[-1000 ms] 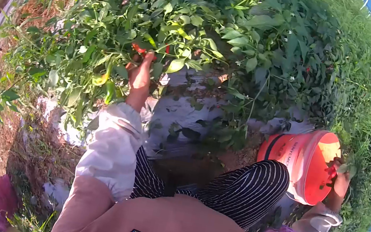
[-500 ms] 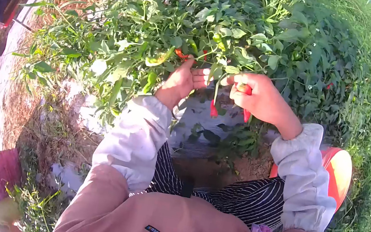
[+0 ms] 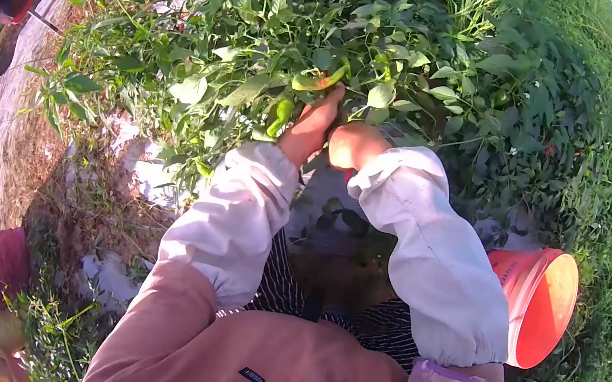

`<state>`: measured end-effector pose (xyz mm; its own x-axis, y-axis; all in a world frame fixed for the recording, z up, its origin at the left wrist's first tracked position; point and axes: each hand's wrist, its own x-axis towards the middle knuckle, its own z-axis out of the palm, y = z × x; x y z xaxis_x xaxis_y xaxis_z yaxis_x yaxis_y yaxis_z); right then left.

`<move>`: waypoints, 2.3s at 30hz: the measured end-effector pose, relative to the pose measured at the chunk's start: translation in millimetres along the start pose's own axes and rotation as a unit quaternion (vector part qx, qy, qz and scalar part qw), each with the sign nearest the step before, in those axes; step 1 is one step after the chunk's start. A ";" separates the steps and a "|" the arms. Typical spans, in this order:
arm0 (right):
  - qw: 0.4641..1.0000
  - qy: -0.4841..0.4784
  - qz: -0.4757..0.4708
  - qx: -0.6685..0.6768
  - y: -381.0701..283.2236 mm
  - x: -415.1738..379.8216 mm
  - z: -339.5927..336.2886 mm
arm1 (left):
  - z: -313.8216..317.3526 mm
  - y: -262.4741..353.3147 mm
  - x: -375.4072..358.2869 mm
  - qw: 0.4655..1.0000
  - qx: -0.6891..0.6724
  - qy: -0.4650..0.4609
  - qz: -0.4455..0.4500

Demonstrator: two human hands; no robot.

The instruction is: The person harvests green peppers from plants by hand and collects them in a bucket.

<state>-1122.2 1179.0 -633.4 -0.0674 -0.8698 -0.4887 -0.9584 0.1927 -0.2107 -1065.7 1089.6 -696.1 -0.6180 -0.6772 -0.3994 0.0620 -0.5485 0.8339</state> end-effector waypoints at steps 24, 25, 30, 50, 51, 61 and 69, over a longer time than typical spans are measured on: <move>0.822 0.406 0.089 0.390 89.5 10.3 -52.2 | -1.2 18.0 -17.9 0.986 -0.102 0.057 -0.120; 0.812 0.356 0.094 0.453 89.2 24.9 -52.8 | -2.7 18.1 -17.1 0.986 -0.096 0.048 -0.130; 0.863 0.404 0.153 0.260 76.9 53.0 -57.3 | -1.3 21.7 -23.5 0.986 -0.059 0.088 -0.132; 0.909 0.332 0.128 0.217 90.3 69.8 -34.7 | -0.3 11.8 -23.3 0.986 0.010 0.104 -0.126; 0.913 0.351 0.125 0.168 86.0 65.9 -36.9 | -1.5 10.4 -23.4 0.987 0.009 0.103 -0.124; 0.904 0.362 0.136 0.185 64.8 -9.7 -82.9 | 10.1 18.2 -26.0 0.979 -0.096 0.097 -0.151; 0.945 0.318 0.059 0.054 43.5 -62.2 -36.0 | 13.5 30.0 -28.3 0.963 -0.224 -0.009 -0.148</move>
<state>-1169.7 1225.1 -581.7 -0.3583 -0.9295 0.0868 -0.9021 0.3208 -0.2887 -1056.9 1098.9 -654.6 -0.6735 -0.4531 -0.5840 0.2115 -0.8752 0.4351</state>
